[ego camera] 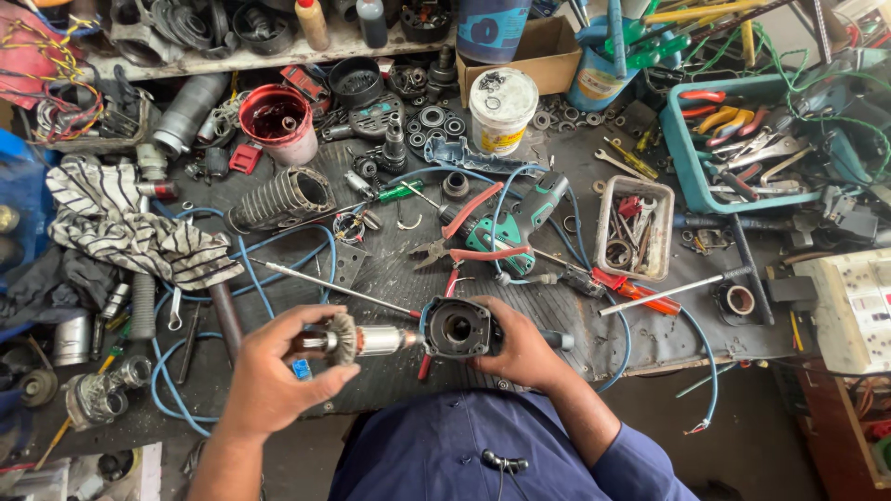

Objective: The person assembles a small cylindrical electrical component by inserting a rotor into a housing. They use a hammer to tap the rotor into place, then clean the housing interior with a wire brush and wipe it with a cloth before inserting the rotor again.

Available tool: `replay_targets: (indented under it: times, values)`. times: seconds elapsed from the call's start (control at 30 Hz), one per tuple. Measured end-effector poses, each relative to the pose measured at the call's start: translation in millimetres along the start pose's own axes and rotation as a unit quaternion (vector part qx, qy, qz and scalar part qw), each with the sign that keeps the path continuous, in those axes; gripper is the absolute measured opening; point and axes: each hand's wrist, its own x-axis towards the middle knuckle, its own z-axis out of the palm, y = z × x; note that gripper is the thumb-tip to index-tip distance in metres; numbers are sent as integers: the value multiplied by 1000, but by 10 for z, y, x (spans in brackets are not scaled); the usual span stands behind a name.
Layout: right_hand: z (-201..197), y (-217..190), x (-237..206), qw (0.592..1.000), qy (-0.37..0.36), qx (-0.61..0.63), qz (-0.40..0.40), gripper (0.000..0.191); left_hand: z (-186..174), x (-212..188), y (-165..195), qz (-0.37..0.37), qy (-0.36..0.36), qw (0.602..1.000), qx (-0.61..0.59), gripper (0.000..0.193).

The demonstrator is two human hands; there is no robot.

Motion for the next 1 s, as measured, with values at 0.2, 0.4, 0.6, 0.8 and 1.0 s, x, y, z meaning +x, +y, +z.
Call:
replay_targets:
  times: [0.2,0.4,0.6,0.8,1.0]
  values:
    - [32,29,35,999,26,15,-16,98,-172,-8,-506,-170,-43,980,91,58]
    - [97,174,-53,997,54,5,-62,108,-24,33,-512,-55,59,957,280,60]
    - [177,325,-106,995,52,-42,-79,100,435,84,-44,232,-6,901,366,59]
    - [178,329,-107,995,36,-20,-87,95,644,197,26,325,-69,843,423,44]
    - [170,254,-96,991,34,-60,-113,93,504,410,-147,432,-93,778,446,24]
